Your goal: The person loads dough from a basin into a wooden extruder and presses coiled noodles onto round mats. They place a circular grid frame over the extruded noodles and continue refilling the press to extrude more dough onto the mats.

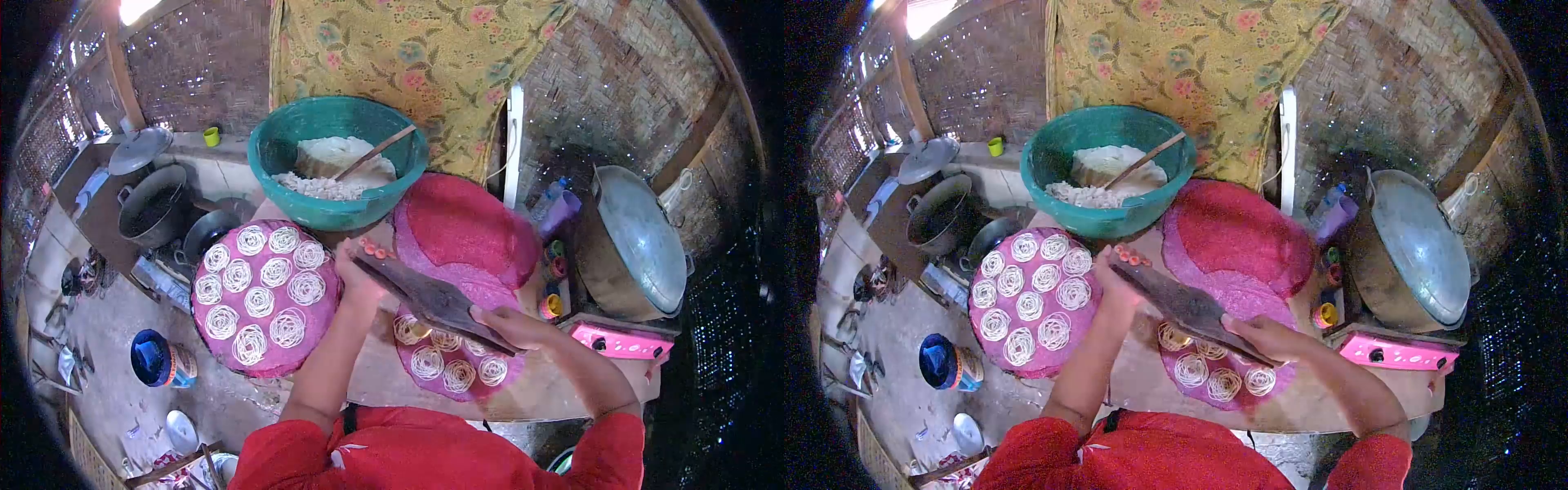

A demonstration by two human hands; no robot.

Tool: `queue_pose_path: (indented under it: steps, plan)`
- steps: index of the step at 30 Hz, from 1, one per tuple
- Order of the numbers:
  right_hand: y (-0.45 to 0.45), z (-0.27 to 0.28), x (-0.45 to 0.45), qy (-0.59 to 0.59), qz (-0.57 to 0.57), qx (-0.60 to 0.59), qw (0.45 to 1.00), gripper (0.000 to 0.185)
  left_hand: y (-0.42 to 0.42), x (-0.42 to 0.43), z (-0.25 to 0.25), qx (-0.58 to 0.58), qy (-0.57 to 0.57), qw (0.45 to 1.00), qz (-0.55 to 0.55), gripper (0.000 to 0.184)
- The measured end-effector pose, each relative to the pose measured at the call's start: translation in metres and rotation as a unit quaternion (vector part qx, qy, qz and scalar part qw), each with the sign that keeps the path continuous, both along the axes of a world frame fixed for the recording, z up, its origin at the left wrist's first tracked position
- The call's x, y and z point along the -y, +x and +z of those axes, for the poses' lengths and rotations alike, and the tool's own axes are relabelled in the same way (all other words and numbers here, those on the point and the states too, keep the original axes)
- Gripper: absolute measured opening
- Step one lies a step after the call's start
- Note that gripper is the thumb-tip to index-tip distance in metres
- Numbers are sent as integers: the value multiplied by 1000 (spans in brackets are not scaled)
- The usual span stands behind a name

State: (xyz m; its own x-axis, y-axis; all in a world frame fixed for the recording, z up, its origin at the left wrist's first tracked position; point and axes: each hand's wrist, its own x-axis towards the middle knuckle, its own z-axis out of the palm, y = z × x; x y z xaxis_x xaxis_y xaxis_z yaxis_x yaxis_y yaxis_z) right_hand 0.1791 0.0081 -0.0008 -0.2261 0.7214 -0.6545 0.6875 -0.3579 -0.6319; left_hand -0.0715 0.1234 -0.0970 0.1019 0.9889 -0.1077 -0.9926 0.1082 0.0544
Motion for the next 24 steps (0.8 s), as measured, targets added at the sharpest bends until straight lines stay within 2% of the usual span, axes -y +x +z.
queue_pose_path:
  steps: [3,5,6,10,12,13,14,15,16,17,20,21,23,24]
  plan:
    - [8,3,-3,-39,-24,-23,999,70,15,-11,-11,18,-21,1000,7,29]
    - [6,5,-2,-13,-43,-26,999,70,24,-20,-13,30,-27,999,-5,29]
    - [9,-2,-4,0,-44,-22,999,69,27,-27,-20,41,22,999,-19,29]
    - [35,-43,-14,13,-71,-59,996,61,34,-28,0,34,29,998,-44,35]
    - [39,-41,-10,10,-83,-90,992,57,36,-12,27,-85,-86,990,-74,42]
    - [40,-41,-8,7,-94,-121,988,53,36,-13,13,-87,-87,990,-75,42]
    - [43,-44,-7,7,-96,-124,988,53,36,-16,-19,-346,-62,926,-137,48]
    - [45,-48,-6,17,-101,-138,985,53,41,-16,-60,-491,-6,854,-174,53]
    - [47,-51,-5,26,-107,-151,982,52,46,-14,-100,-621,51,757,-197,59]
    - [47,-50,-4,27,-111,-155,981,52,53,-11,-129,-657,134,714,-203,61]
    - [44,-47,-3,24,-122,-155,980,50,62,30,-82,-628,142,726,-241,63]
    - [43,-49,-4,36,-120,-156,980,50,62,28,-84,-630,143,724,-243,63]
    - [41,-52,-6,47,-122,-158,979,50,61,19,-92,-615,102,695,-359,57]
    - [39,-53,-7,67,-110,-136,982,49,61,17,-97,-616,104,693,-361,57]
